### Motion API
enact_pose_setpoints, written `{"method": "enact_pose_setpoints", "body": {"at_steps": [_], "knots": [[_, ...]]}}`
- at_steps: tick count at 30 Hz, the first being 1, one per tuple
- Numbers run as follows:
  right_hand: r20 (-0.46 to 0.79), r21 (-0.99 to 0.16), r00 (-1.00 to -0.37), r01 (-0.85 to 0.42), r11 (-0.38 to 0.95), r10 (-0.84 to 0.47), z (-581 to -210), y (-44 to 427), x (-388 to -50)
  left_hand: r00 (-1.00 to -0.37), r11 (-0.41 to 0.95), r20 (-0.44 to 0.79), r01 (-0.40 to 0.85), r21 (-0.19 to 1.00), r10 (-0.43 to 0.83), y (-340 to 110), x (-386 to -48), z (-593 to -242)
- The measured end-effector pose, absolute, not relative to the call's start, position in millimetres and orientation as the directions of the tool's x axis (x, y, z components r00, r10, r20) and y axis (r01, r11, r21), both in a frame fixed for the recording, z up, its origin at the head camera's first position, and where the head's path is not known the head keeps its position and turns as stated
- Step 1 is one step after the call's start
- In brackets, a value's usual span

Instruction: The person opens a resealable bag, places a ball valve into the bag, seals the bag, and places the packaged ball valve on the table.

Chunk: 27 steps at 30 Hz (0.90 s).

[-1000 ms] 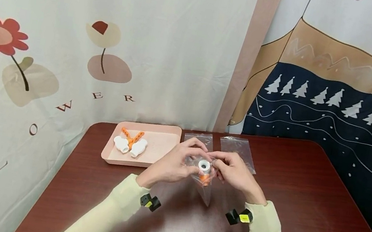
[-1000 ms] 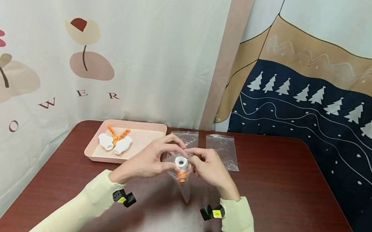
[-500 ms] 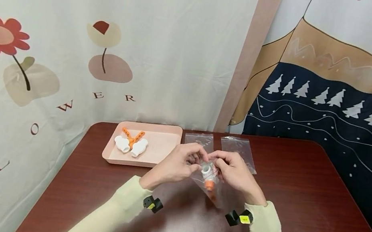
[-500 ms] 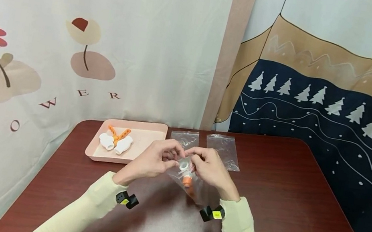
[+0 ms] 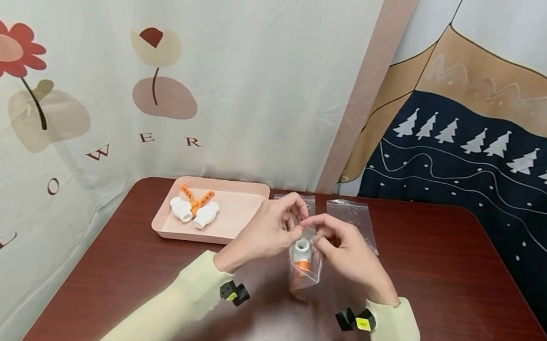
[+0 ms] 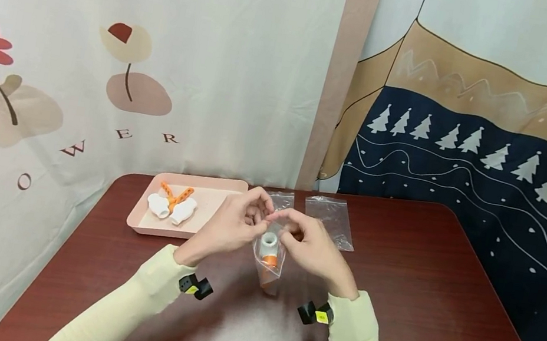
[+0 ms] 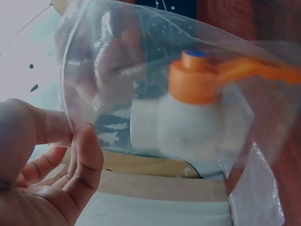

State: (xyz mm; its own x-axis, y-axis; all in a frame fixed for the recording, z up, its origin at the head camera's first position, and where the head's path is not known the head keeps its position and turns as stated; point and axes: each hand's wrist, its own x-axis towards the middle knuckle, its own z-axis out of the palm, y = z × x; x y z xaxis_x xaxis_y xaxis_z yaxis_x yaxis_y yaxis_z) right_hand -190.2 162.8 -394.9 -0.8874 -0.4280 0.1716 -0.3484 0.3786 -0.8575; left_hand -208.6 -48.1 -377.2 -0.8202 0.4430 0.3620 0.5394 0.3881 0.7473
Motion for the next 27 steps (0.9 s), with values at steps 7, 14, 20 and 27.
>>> {"method": "enact_pose_setpoints", "body": {"at_steps": [7,14,20,27], "knots": [[0.257,-0.761,-0.845,-0.476,0.441,-0.469,-387.4,168.4,-185.3,-0.821,0.392,0.385,0.548,0.739,0.422,-52.5,-212.0,-367.2],[0.239,-0.666,-0.812,-0.536,0.519,-0.532,-382.4,171.0,-179.7,-0.809,0.405,0.422,0.576,0.71,0.41,-56.7,-215.6,-365.3],[0.218,-0.645,-0.786,-0.561,0.518,-0.579,-377.8,175.6,-173.8,-0.821,0.453,0.394,0.56,0.693,0.413,-62.1,-220.0,-361.8],[0.339,-0.625,-0.784,-0.601,0.499,-0.52,-375.9,180.6,-175.0,-0.8,0.509,0.347,0.585,0.631,0.489,-74.5,-222.3,-361.7]]}}
